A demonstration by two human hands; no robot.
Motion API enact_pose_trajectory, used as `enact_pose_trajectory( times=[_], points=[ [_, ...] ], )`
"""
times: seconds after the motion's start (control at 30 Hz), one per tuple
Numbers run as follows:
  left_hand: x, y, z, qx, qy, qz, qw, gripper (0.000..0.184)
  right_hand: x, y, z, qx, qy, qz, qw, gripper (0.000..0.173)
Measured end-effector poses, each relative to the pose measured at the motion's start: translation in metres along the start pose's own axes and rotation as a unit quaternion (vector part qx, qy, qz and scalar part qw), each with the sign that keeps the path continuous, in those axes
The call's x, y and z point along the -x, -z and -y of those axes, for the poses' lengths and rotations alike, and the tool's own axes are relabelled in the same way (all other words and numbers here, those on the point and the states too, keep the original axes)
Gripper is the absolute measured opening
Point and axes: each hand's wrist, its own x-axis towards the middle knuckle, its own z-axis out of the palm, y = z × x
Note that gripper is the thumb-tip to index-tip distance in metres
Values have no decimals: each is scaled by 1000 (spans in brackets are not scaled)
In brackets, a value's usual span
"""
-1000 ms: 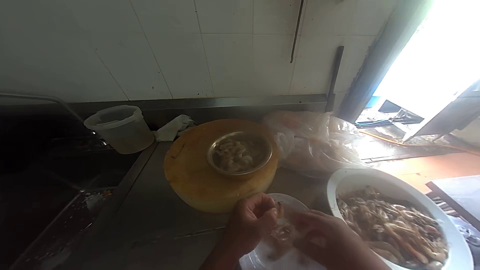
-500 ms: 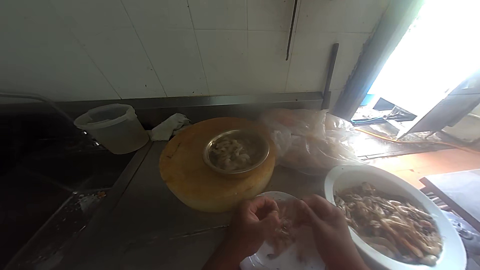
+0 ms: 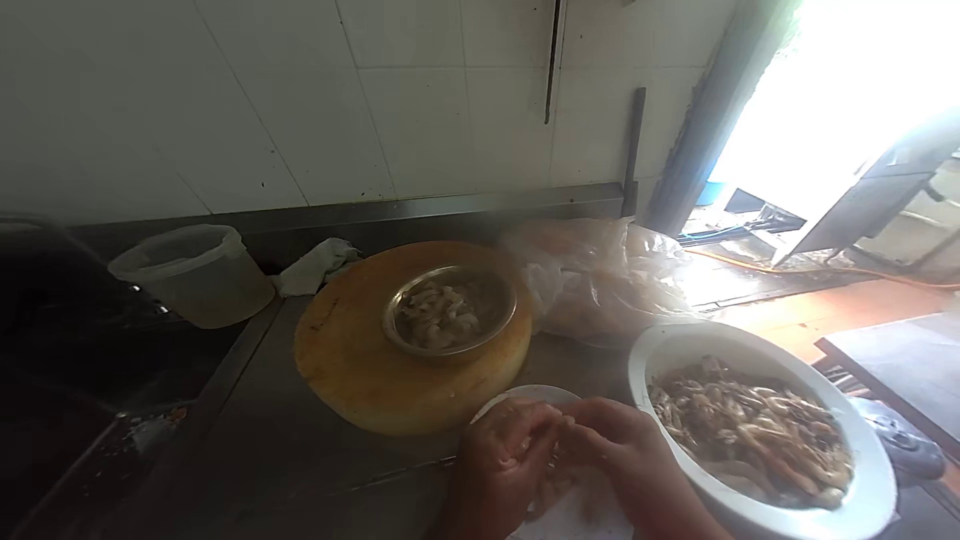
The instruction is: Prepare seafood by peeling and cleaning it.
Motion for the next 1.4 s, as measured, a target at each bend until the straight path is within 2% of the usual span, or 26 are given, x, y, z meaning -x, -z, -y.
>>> enact_pose_trajectory(
  times=[0.1,0.23,0.33,0.43,0.5,0.57,0.63,0.67,0.73,0.8,0.93,1.0,1.07,1.13,1.2,1.27,1.37,1.4],
  points=[
    [2,-3,1,-43,-42,8,998,16,-1,-2,3,-61,-36,-27,997,18],
    [4,-6,3,-3,-23,-1,1000,15,-5,-4,2,-79,-40,-51,995,13],
    [3,-5,-1,115,60,5,992,17,-5,-3,1,-69,-28,-49,996,9],
    [-1,3,-8,241,205,46,947,20,-5,-2,1,-45,-21,-26,998,9],
    [-4,6,-8,282,260,70,921,25,-5,0,1,-36,-27,2,999,10],
    [-3,5,-8,241,216,66,944,26,-5,2,0,-30,-37,18,999,9],
    [-1,1,-2,111,77,46,990,25,-5,3,-1,-30,-51,18,998,9],
    [0,-1,1,57,11,42,997,23,-5,5,0,-29,-57,16,998,9],
    [0,-2,4,-9,-41,48,998,22,-5,6,1,-23,-66,15,997,11],
    [2,-3,4,-24,-13,49,998,17,-5,7,2,-16,-70,20,997,12],
    [-1,7,1,79,107,48,990,22,-2,11,1,-14,-43,34,998,10],
    [-5,15,1,82,112,21,990,24,3,16,-1,60,-16,30,998,14],
    [-17,30,-3,17,94,-20,995,24,8,26,-7,237,39,34,970,20],
    [-38,52,-13,-96,76,-67,990,23,13,32,-13,428,82,52,899,24],
    [-69,76,-26,-246,71,-92,962,24,13,26,-13,548,90,68,828,29],
    [-103,95,-28,-357,105,-80,925,24,6,12,-10,608,73,103,784,23],
    [-134,104,-18,-446,232,12,864,36,-16,-19,-7,624,13,184,759,24],
    [-135,102,-15,-467,243,20,850,40,-24,-29,-8,629,-7,206,750,26]
  ],
)
